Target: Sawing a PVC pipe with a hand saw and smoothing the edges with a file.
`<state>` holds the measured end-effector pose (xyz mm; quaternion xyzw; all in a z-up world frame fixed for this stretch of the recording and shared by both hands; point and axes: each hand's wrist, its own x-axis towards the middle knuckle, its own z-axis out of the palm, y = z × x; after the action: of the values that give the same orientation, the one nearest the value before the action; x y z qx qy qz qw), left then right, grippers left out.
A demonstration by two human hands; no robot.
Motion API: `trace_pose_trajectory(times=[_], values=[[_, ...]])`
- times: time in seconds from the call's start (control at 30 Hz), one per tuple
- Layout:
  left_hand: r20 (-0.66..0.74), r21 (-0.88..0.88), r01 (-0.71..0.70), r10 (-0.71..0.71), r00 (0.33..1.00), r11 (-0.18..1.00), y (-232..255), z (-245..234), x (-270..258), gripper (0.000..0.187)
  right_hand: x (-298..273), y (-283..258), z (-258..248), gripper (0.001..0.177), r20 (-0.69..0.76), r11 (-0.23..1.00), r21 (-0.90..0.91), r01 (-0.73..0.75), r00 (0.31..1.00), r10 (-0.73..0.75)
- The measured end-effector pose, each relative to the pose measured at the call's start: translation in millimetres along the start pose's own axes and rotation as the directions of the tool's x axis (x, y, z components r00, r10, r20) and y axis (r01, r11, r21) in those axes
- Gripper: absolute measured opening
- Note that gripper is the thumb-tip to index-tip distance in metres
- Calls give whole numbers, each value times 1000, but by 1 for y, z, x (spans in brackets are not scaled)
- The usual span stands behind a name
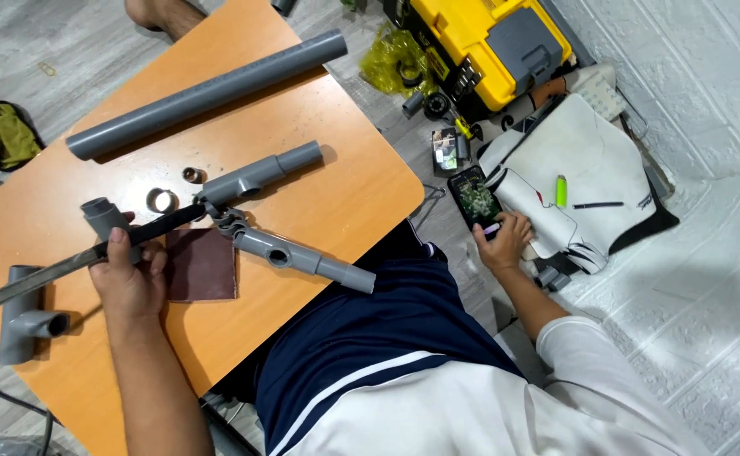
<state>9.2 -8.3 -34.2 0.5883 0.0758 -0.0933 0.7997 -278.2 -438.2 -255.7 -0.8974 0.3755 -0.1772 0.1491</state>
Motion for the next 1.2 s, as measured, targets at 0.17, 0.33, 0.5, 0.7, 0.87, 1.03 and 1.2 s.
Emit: trace_pose_trajectory(times=[0.17, 0.33, 0.5, 0.7, 0.87, 1.03, 1.2], values=[[-24, -7, -40, 40, 999, 999, -15, -5, 9, 15, 73, -80, -27, 37, -357, 848, 216, 484, 848, -392], [-44, -71, -38, 35, 998, 997, -24, -11, 16, 15, 115, -241, -99, 31, -656, 420, 234, 877, 461, -597], [-52, -52, -40, 38, 998, 998, -47, -26, 24, 15, 88, -393, -105, 34, -403, 77, 204, 976, 155, -902], [-44, -82, -27, 24, 999, 996, -20, -11, 15, 16, 65, -466, -85, 30, -348, -98, 69, 993, -69, -935], [3, -132, -56, 57, 998, 990, -16, -12, 8, 23, 50, -469, -75, 23, -348, -71, 50, 996, -49, -936], [94, -73, -87, 94, 991, 994, 14, -2, -7, 19, 51, -463, -55, 22, -328, -24, 2, 1000, -22, -945], [162, 129, -69, 48, 986, 989, 42, 4, -22, 25, 66, -456, -45, 24, -325, 49, 143, 989, 93, -941]])
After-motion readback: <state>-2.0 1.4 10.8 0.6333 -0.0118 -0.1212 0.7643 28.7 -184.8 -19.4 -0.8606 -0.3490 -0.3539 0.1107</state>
